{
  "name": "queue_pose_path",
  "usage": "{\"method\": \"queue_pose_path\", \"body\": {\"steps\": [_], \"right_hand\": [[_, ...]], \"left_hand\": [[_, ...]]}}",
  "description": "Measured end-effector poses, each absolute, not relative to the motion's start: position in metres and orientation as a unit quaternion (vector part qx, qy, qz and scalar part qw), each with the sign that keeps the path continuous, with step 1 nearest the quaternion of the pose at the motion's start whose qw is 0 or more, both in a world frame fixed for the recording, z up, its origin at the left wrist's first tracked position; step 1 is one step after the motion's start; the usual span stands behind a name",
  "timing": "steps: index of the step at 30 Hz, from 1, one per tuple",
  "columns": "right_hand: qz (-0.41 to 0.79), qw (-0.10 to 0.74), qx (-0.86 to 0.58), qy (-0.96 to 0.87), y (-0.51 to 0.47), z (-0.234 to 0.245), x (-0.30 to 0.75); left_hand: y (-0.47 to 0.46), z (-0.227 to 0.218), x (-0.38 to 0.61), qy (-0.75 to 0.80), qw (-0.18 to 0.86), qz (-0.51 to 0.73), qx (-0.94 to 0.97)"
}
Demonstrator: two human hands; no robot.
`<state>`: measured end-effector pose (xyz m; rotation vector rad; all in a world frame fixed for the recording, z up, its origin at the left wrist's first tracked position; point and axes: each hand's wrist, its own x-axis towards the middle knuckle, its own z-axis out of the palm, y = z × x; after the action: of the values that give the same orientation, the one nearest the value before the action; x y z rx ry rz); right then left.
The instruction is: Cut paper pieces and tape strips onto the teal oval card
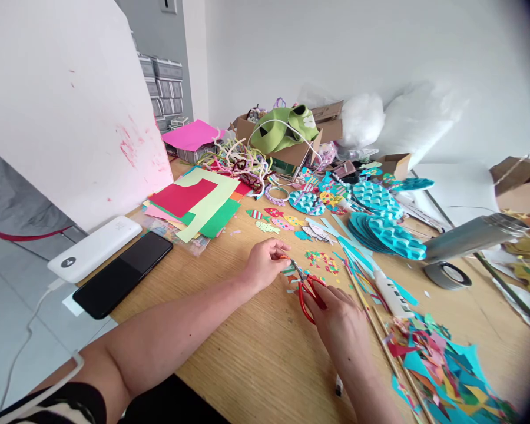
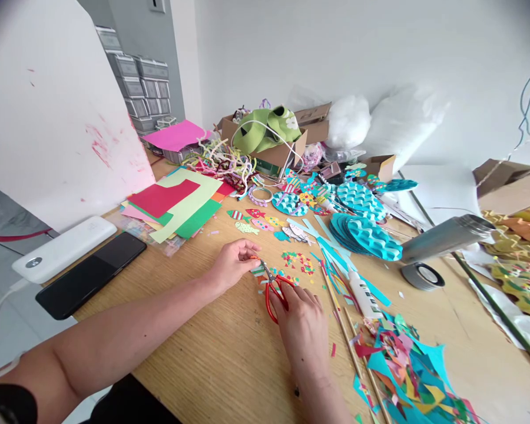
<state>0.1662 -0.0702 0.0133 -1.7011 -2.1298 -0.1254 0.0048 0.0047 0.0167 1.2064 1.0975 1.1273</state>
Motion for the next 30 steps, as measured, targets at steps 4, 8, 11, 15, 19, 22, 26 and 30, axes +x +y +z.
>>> {"method": "queue_pose_path", "body": {"steps": [4, 8, 11, 15, 19, 22, 26, 30], "right_hand": [[-0.035, 0.208, -0.608, -0.766, -0.070, 0.014, 0.167], [-0.025, 0.210, -0.610, -0.764, -0.069, 0.014, 0.167], [-0.011, 0.212, -0.616, -0.759, -0.069, 0.014, 0.168], [0.031, 0.264, -0.646, -0.715, -0.070, 0.012, 0.168], [0.114, 0.333, -0.678, -0.645, -0.070, 0.014, 0.166], [0.204, 0.365, -0.688, -0.593, -0.068, 0.019, 0.163], [0.310, 0.432, -0.653, -0.539, -0.065, 0.022, 0.161], [0.374, 0.473, -0.603, -0.522, -0.063, 0.019, 0.158]], "left_hand": [[0.005, 0.015, 0.005, 0.457, 0.554, 0.479, 0.505], [0.006, 0.014, 0.005, 0.451, 0.568, 0.483, 0.491], [0.005, 0.014, 0.005, 0.446, 0.585, 0.484, 0.474], [0.005, 0.016, 0.005, 0.434, 0.624, 0.487, 0.431], [0.003, 0.021, 0.004, 0.413, 0.664, 0.488, 0.387], [0.002, 0.023, 0.003, 0.397, 0.691, 0.477, 0.371], [-0.001, 0.021, 0.005, 0.377, 0.711, 0.459, 0.376], [-0.005, 0.017, 0.008, 0.368, 0.707, 0.442, 0.411]]}}
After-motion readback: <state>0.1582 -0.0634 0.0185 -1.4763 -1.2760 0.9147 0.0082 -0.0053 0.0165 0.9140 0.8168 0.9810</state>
